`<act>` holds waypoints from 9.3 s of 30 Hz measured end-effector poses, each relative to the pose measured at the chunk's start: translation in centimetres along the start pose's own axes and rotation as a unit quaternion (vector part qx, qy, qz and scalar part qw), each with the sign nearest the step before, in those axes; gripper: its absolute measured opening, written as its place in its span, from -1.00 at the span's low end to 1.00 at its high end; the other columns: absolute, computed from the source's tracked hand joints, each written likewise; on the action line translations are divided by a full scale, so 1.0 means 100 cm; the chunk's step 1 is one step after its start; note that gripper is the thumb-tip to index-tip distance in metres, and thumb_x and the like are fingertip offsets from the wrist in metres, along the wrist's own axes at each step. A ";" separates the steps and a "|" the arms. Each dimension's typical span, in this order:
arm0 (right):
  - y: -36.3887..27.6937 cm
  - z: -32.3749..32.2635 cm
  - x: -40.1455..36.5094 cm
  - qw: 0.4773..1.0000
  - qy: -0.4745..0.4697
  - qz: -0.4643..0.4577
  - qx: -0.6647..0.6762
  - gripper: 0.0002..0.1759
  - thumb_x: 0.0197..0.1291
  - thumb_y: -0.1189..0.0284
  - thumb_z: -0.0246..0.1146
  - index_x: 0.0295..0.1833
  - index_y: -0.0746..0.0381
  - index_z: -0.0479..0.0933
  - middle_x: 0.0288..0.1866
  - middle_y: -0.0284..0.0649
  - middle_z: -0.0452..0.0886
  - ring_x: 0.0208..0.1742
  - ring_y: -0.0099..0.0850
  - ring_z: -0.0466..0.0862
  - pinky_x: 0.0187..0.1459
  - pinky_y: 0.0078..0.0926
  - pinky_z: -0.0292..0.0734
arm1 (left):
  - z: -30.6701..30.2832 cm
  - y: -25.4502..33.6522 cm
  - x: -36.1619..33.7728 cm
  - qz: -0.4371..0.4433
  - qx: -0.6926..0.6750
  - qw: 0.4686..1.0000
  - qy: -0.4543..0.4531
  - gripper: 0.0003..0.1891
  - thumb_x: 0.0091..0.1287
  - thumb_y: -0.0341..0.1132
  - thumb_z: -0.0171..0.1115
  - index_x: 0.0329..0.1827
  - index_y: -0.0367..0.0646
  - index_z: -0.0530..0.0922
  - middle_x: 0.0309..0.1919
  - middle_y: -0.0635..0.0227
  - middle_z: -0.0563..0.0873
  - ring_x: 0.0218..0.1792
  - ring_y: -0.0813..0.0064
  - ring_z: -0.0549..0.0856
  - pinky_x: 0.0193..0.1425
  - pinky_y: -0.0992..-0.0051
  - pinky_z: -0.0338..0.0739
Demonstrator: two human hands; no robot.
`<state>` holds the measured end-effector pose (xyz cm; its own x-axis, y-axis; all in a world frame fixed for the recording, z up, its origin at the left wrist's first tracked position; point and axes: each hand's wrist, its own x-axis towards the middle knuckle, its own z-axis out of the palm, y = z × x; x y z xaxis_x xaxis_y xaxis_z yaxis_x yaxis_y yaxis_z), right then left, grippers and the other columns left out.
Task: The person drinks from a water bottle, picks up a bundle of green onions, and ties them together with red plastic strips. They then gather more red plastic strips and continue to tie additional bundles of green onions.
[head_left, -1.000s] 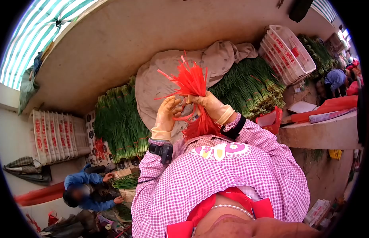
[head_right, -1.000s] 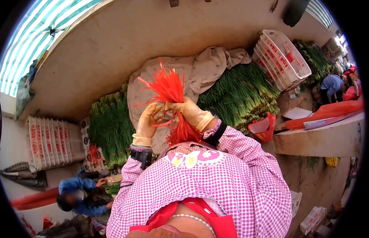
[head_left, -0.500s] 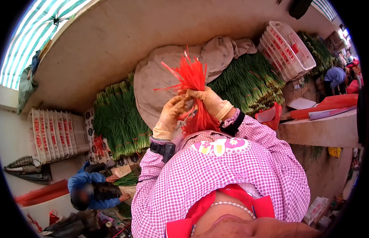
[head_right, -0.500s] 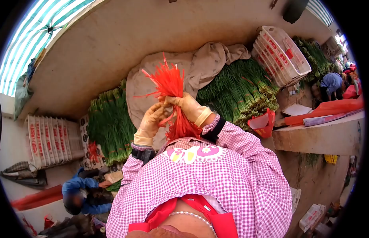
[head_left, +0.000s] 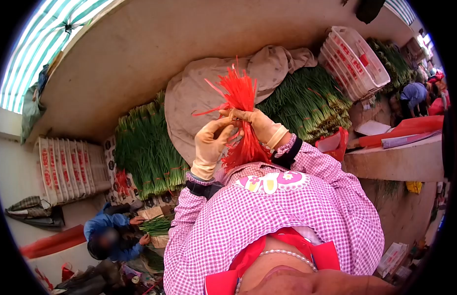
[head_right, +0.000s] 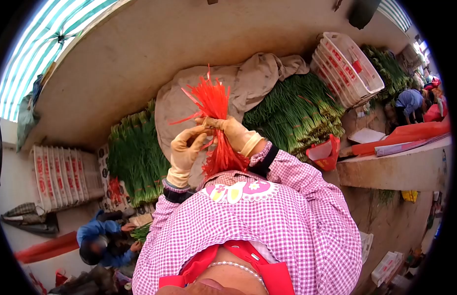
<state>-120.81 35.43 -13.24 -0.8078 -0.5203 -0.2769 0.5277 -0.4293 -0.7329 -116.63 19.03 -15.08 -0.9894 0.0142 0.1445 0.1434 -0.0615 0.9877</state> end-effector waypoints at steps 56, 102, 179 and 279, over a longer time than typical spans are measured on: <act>0.005 0.001 0.005 0.984 0.071 -0.161 0.042 -0.74 0.30 0.41 0.25 0.03 0.32 0.57 -0.06 -0.31 0.67 -0.22 -0.59 0.59 -0.15 -0.61 0.53 | -0.012 -0.011 0.000 -0.036 -0.618 0.785 -0.016 -0.46 0.25 -0.66 0.02 0.31 -0.06 0.45 0.14 0.21 0.64 0.19 0.26 0.57 0.45 0.32 0.27; 0.027 -0.018 -0.001 0.954 0.047 -0.209 -0.211 -0.67 0.12 0.47 0.41 0.00 0.27 0.55 -0.16 -0.35 0.65 -0.16 -0.54 0.60 -0.12 -0.50 0.56 | 0.008 -0.020 0.011 -0.138 -0.143 0.958 -0.206 -0.03 0.09 -0.53 0.41 0.53 -0.20 -0.03 -0.08 0.33 0.64 -0.14 0.48 0.63 -0.01 0.49 0.51; 0.149 0.082 0.117 0.675 -0.374 0.080 -0.631 -0.76 -0.05 0.38 0.25 -0.29 0.31 0.64 -0.48 -0.06 0.66 -0.48 -0.22 0.68 -0.39 -0.28 0.55 | -0.127 -0.028 -0.146 -0.169 0.111 0.968 0.151 -0.24 0.05 -0.57 0.28 0.41 -0.23 0.27 -0.36 0.38 0.67 -0.32 0.67 0.60 -0.18 0.61 0.52; 0.272 0.319 -0.055 0.259 -0.783 0.107 -0.555 -0.61 0.10 0.23 0.31 -0.08 0.31 0.58 -0.28 0.13 0.67 -0.20 0.01 0.68 -0.15 -0.16 0.55 | -0.095 0.061 -0.436 0.232 -0.393 0.595 0.662 -0.47 0.28 -0.45 0.22 0.35 -0.09 0.38 -0.33 0.42 0.60 -0.37 0.55 0.58 -0.17 0.43 0.55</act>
<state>-93.57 3.06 -11.84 0.7650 -0.4788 -0.4307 -0.5867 -0.2423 -0.7727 -72.85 8.57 -15.89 -0.0732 -0.9523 -0.2963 0.8675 -0.2074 0.4522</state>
